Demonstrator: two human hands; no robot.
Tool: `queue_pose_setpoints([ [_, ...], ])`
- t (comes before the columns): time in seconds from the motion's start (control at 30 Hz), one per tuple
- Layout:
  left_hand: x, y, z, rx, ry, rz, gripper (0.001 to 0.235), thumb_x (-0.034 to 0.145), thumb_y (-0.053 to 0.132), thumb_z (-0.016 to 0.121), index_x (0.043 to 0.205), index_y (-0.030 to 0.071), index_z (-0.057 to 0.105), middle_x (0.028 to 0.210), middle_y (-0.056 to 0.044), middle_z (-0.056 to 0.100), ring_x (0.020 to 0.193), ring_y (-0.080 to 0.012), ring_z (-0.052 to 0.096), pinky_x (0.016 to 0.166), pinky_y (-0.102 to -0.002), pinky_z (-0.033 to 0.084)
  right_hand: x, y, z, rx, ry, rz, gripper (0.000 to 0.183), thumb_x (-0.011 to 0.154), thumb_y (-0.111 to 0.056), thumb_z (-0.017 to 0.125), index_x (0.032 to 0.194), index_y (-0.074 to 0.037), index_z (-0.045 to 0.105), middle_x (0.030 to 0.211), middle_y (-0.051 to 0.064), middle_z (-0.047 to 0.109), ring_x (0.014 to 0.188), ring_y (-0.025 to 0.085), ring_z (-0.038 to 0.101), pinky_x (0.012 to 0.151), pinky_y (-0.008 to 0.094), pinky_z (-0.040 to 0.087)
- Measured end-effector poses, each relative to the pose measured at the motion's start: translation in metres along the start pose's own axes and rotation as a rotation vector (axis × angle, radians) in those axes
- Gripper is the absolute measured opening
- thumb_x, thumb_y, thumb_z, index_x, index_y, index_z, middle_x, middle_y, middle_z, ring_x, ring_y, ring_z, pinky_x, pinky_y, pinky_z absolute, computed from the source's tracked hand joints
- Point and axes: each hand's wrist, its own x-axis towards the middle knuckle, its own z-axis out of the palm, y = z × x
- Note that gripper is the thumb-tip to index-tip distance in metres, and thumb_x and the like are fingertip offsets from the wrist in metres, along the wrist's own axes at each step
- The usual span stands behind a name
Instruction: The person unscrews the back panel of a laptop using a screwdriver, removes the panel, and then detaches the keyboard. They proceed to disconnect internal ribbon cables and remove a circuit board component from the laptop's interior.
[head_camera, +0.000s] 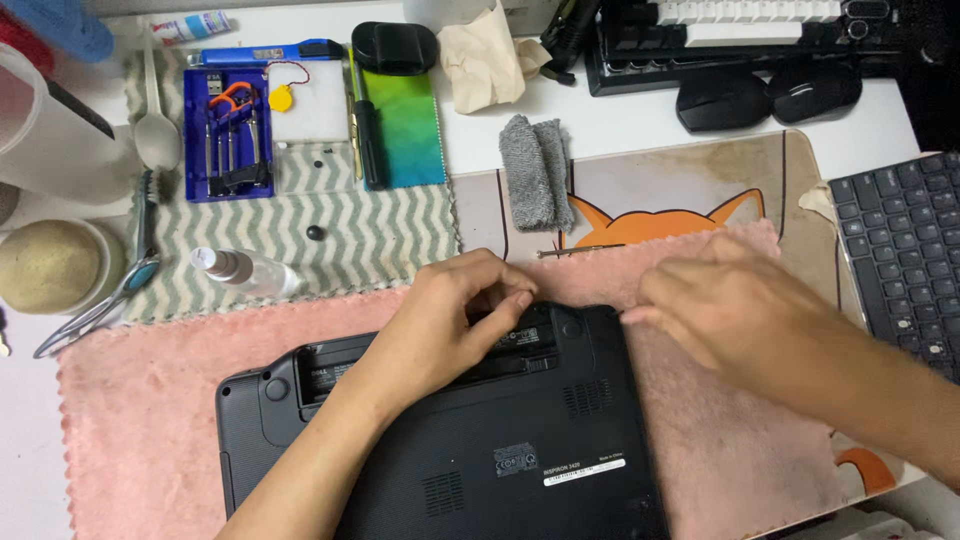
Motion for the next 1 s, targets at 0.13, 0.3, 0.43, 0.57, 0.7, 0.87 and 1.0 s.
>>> queue_pose_setpoints([
  [0.13,-0.001,0.001,-0.001,-0.065,-0.011,-0.011,0.004,0.108,0.013,0.08,0.11,0.011,0.084,0.102,0.0,0.079,0.084,-0.0106,0.071,0.079,-0.027,0.056,0.011,-0.018,-0.043,0.344,0.068,0.222,0.018,0.109,-0.029,0.07,0.112,-0.017,0.082,0.106,-0.006,0.087,0.104,0.015,0.08,0.1,0.037,0.059],
  [0.3,0.0,0.0,0.001,-0.136,-0.024,-0.031,0.002,0.106,0.015,0.083,0.106,0.013,0.082,0.099,0.002,0.078,0.084,-0.0081,0.068,0.076,-0.026,0.054,0.023,-0.037,-0.04,0.26,0.255,-0.033,0.011,0.107,-0.02,0.079,0.114,-0.012,0.077,0.105,0.0,0.078,0.094,0.02,0.068,0.096,0.038,0.052],
  [0.43,-0.001,0.003,0.0,-0.142,-0.04,-0.027,0.002,0.106,0.015,0.083,0.105,0.014,0.082,0.099,0.002,0.078,0.085,-0.0085,0.068,0.079,-0.026,0.054,0.03,-0.043,-0.039,0.21,0.244,-0.101,0.007,0.112,-0.012,0.072,0.118,-0.012,0.076,0.116,0.002,0.078,0.085,0.028,0.057,0.087,0.04,0.048],
  [0.57,0.0,0.0,0.002,-0.141,-0.042,-0.009,0.002,0.107,0.015,0.083,0.106,0.014,0.082,0.098,0.002,0.078,0.084,-0.008,0.067,0.079,-0.026,0.053,0.035,-0.042,-0.033,0.225,0.244,-0.123,0.007,0.113,-0.018,0.072,0.117,-0.013,0.075,0.115,0.001,0.078,0.083,0.026,0.057,0.084,0.039,0.044],
  [0.7,-0.001,0.0,0.001,-0.134,-0.051,0.002,0.003,0.108,0.017,0.081,0.107,0.015,0.081,0.098,0.002,0.077,0.084,-0.0082,0.067,0.079,-0.026,0.053,0.038,-0.043,-0.031,0.179,0.236,-0.138,0.008,0.113,-0.02,0.074,0.118,-0.014,0.073,0.111,0.001,0.074,0.082,0.027,0.054,0.084,0.04,0.044],
  [0.87,-0.001,-0.002,0.002,-0.131,-0.041,-0.013,0.003,0.108,0.017,0.081,0.107,0.014,0.079,0.096,0.003,0.075,0.082,-0.0084,0.064,0.077,-0.027,0.051,0.04,-0.047,-0.036,0.143,0.218,-0.134,0.007,0.113,-0.008,0.074,0.114,-0.015,0.073,0.105,-0.001,0.069,0.08,0.027,0.047,0.088,0.04,0.043],
  [1.0,0.0,-0.003,0.001,-0.092,-0.022,0.052,0.003,0.109,0.015,0.079,0.109,0.012,0.079,0.105,-0.001,0.08,0.093,-0.0136,0.073,0.086,-0.029,0.056,0.048,-0.045,-0.036,0.071,0.197,-0.179,0.014,0.118,-0.019,0.07,0.105,-0.012,0.069,0.098,0.002,0.065,0.081,0.029,0.049,0.084,0.043,0.043],
])
